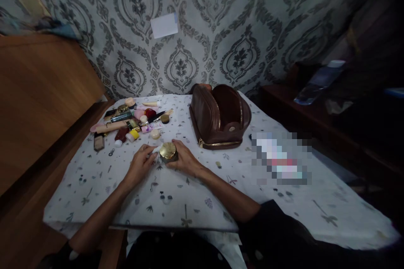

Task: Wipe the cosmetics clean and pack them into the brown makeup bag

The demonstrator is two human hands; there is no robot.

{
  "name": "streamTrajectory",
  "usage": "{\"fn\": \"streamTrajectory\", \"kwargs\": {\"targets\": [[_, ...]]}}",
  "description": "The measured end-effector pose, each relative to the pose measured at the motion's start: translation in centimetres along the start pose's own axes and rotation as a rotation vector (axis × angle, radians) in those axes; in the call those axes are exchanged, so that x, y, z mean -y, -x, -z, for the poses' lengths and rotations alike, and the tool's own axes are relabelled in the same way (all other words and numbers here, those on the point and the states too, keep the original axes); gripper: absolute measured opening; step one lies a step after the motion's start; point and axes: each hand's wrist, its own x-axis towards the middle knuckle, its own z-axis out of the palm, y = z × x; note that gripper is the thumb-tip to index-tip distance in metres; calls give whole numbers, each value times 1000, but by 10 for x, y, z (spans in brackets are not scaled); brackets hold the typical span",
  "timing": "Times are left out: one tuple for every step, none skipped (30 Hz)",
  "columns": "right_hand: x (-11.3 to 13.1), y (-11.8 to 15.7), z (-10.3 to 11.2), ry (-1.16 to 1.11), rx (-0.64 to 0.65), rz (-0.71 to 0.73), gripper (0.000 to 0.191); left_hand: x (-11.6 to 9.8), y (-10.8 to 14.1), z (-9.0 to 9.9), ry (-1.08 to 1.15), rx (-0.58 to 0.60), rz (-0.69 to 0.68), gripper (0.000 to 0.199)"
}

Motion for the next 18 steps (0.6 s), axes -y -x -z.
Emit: {"fn": "streamTrajectory", "kwargs": {"targets": [[2, 1, 1, -7, 2, 11, 63, -1, 2, 1, 11, -7, 5, 29], [5, 2, 2, -22, 7, 24, 58, -2, 5, 1, 14, -20, 3, 27], [7, 3, 2, -46, 16, 37, 53, -3, 7, 2, 9, -38, -5, 25], [10, 4, 2, -76, 24, 48, 48, -5, 9, 2, -5, -59, -19, 23], [12, 4, 2, -105, 26, 53, 46, -7, 12, 2, -23, -77, -37, 20], [13, 4, 2, -126, 18, 51, 46, -9, 14, 2, -44, -94, -59, 17], [14, 4, 2, -137, 0, 44, 46, -11, 17, 2, -68, -106, -83, 14], [15, 4, 2, -137, -22, 33, 46, -13, 20, 1, -94, -116, -109, 12], [14, 3, 1, -125, -48, 22, 46, -15, 22, -1, -121, -124, -136, 11], [14, 3, 1, -108, -75, 13, 46, -18, 25, -2, -145, -130, -165, 10], [12, 2, 0, -88, -100, 8, 46, -20, 27, -4, -171, -131, -196, 11], [11, 1, 0, -66, -123, 9, 47, -22, 28, -6, -197, -129, -229, 13], [9, 0, -1, -40, -140, 14, 47, -24, 30, -8, -224, -124, -263, 15], [8, -1, -1, -10, -150, 22, 49, -26, 31, -10, -253, -118, -299, 18], [7, -1, -2, 20, -153, 32, 50, -28, 31, -12, -287, -111, -332, 19], [6, -1, -2, 50, -151, 40, 50, -30, 32, -14, -328, -104, -359, 21], [5, -1, -3, 74, -147, 48, 51, -31, 32, -15, -374, -100, -382, 22], [4, -1, -3, 92, -140, 57, 51, -33, 31, -16, -422, -101, -404, 22]]}}
